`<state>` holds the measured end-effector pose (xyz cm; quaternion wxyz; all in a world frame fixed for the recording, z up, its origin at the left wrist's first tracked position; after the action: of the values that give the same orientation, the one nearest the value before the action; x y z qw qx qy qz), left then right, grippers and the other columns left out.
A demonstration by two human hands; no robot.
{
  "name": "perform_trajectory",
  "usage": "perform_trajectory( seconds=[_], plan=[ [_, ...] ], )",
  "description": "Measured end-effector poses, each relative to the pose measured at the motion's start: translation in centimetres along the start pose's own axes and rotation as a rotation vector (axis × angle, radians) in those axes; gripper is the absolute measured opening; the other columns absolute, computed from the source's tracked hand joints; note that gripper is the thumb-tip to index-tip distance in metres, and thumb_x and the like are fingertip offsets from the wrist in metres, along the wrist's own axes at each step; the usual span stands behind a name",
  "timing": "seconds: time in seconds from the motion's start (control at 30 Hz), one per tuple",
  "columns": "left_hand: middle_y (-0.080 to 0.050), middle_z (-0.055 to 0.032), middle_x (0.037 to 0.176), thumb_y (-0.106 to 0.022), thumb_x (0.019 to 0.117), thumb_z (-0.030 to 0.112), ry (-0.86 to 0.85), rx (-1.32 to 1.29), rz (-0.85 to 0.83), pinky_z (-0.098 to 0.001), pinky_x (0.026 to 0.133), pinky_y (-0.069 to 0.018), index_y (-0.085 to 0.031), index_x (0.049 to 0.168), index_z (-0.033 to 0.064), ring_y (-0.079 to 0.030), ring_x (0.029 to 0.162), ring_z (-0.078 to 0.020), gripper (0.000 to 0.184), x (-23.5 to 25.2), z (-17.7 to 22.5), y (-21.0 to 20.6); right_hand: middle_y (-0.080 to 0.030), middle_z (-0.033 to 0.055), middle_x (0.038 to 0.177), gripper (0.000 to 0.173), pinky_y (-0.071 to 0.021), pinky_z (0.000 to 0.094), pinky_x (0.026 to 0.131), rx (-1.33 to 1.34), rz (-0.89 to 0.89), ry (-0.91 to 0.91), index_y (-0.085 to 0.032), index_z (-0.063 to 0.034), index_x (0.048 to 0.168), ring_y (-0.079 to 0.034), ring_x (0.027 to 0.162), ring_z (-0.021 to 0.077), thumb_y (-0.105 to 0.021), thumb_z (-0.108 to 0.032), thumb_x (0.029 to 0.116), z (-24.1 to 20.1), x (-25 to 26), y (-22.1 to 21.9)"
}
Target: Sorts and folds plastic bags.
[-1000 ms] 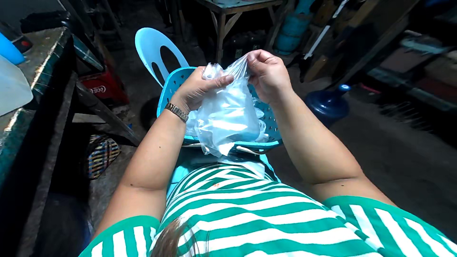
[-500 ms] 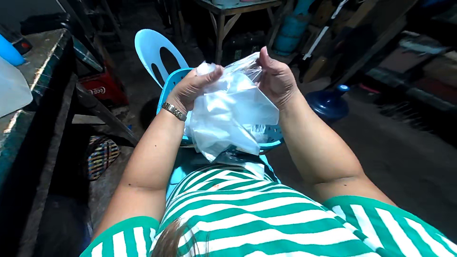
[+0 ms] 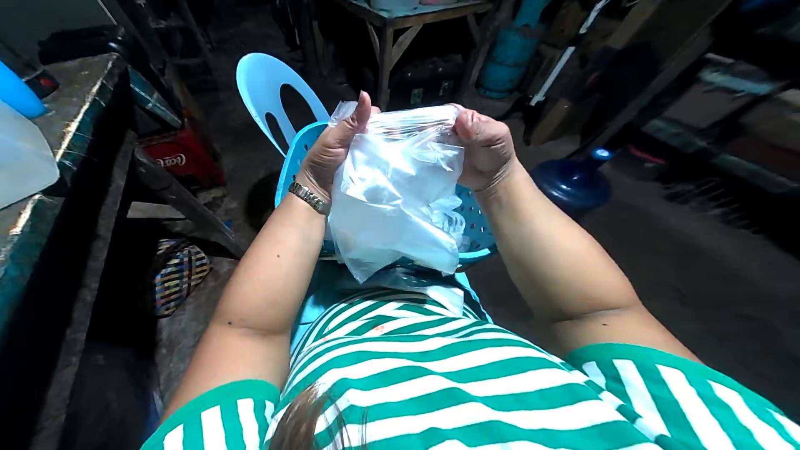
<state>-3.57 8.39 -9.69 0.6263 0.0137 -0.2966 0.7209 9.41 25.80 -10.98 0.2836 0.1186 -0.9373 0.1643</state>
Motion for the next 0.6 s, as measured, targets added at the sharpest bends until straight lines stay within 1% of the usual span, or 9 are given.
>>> perform_trajectory(
  seconds=[0.1, 0.17, 0.23, 0.3, 0.33, 0.37, 0.43, 0.5, 0.6],
  plan=[
    [-0.075, 0.0029, 0.094, -0.068, 0.0959, 0.037, -0.093, 0.021, -0.160, -0.0234, 0.081, -0.0603, -0.072, 0.098, 0.0183, -0.072, 0.090, -0.0047, 0.019, -0.3, -0.3, 0.8, -0.076, -0.0046, 0.094, 0.013, -0.0604, 0.0240, 0.080, 0.065, 0.036, 0.010, -0.074, -0.0194, 0.104, -0.072, 0.087, 0.0041, -0.065, -0.027, 0.0982, 0.3, 0.2, -0.4],
    [-0.074, 0.0094, 0.110, -0.079, 0.0804, 0.055, -0.173, 0.188, -0.206, -0.0215, 0.090, -0.0572, -0.067, 0.118, 0.0208, -0.069, 0.104, -0.0016, 0.052, -0.7, -0.6, 1.8, -0.075, -0.0042, 0.089, 0.018, -0.0602, 0.0251, 0.077, 0.048, 0.127, -0.029, -0.074, -0.0195, 0.100, -0.071, 0.083, 0.0046, -0.057, -0.027, 0.1002, 0.2, 0.2, -0.7],
    [-0.070, 0.0086, 0.123, -0.085, 0.0746, 0.054, -0.179, 0.242, -0.279, -0.0232, 0.098, -0.0542, -0.060, 0.133, 0.0164, -0.065, 0.115, -0.0035, 0.073, -0.5, -0.5, 2.8, -0.075, -0.0034, 0.088, 0.025, -0.0607, 0.0263, 0.077, -0.024, 0.183, -0.134, -0.070, -0.0181, 0.099, -0.071, 0.081, 0.0050, -0.049, -0.031, 0.1034, 0.0, 0.3, -0.7],
    [-0.071, 0.0093, 0.118, -0.087, 0.0766, 0.034, -0.153, 0.305, -0.191, -0.0218, 0.095, -0.0558, -0.057, 0.130, 0.0132, -0.066, 0.109, -0.0024, 0.064, -0.5, 0.0, 2.0, -0.072, -0.0103, 0.081, 0.027, -0.0582, 0.0204, 0.070, -0.147, 0.076, -0.195, -0.073, -0.0226, 0.089, -0.067, 0.074, -0.0010, -0.062, -0.045, 0.0987, 0.2, 0.3, -0.6],
    [-0.072, 0.0089, 0.108, -0.079, 0.0762, 0.014, -0.110, 0.344, -0.078, -0.0210, 0.087, -0.0579, -0.056, 0.123, 0.0114, -0.068, 0.098, -0.0018, 0.052, -0.3, 0.2, 1.1, -0.072, -0.0146, 0.079, 0.025, -0.0563, 0.0169, 0.068, -0.201, -0.027, -0.198, -0.075, -0.0268, 0.084, -0.065, 0.072, -0.0047, -0.069, -0.048, 0.0937, 0.3, 0.2, -0.5],
    [-0.071, 0.0074, 0.099, -0.070, 0.0767, 0.001, -0.068, 0.403, 0.029, -0.0209, 0.081, -0.0593, -0.053, 0.122, 0.0083, -0.069, 0.089, -0.0019, 0.049, 0.1, 0.2, 0.6, -0.072, -0.0182, 0.078, 0.020, -0.0542, 0.0142, 0.066, -0.237, -0.146, -0.193, -0.076, -0.0298, 0.082, -0.064, 0.071, -0.0077, -0.074, -0.048, 0.0898, 0.2, 0.2, -0.3],
    [-0.064, 0.0056, 0.090, -0.064, 0.0778, -0.009, -0.027, 0.559, 0.225, -0.0188, 0.071, -0.0583, -0.051, 0.126, 0.0040, -0.065, 0.075, -0.0012, 0.052, 0.7, 0.1, 0.0, -0.067, -0.0221, 0.073, 0.014, -0.0490, 0.0109, 0.059, -0.310, -0.232, -0.185, -0.072, -0.0315, 0.076, -0.059, 0.066, -0.0113, -0.082, -0.038, 0.0817, 0.1, 0.2, -0.2],
    [-0.061, 0.0026, 0.089, -0.065, 0.0809, -0.010, -0.054, 0.658, 0.354, -0.0172, 0.068, -0.0556, -0.054, 0.124, 0.0005, -0.062, 0.072, -0.0012, 0.046, 1.0, 0.2, 0.0, -0.070, -0.0198, 0.080, 0.012, -0.0538, 0.0131, 0.067, -0.379, -0.086, -0.149, -0.073, -0.0279, 0.083, -0.063, 0.073, -0.0093, -0.084, -0.026, 0.0774, -0.2, 0.0, -0.1],
    [-0.062, 0.0038, 0.081, -0.067, 0.0834, -0.011, -0.068, 0.701, 0.440, -0.0144, 0.059, -0.0501, -0.058, 0.106, 0.0040, -0.057, 0.063, 0.0005, 0.029, 1.2, 0.2, 0.2, -0.071, -0.0092, 0.095, 0.019, -0.0577, 0.0230, 0.085, -0.471, 0.263, -0.067, -0.065, -0.0129, 0.106, -0.067, 0.089, 0.0008, -0.068, -0.005, 0.0885, -0.7, 0.0, 0.0]
  ],
)
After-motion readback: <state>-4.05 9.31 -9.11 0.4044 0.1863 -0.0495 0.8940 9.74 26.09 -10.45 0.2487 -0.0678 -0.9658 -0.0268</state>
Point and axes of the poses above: each hand's wrist, its own x-axis towards the middle knuckle, its own y-axis out of the back of the hand, z = x × y, the point moved 1 cm from there along x, towards the middle knuckle
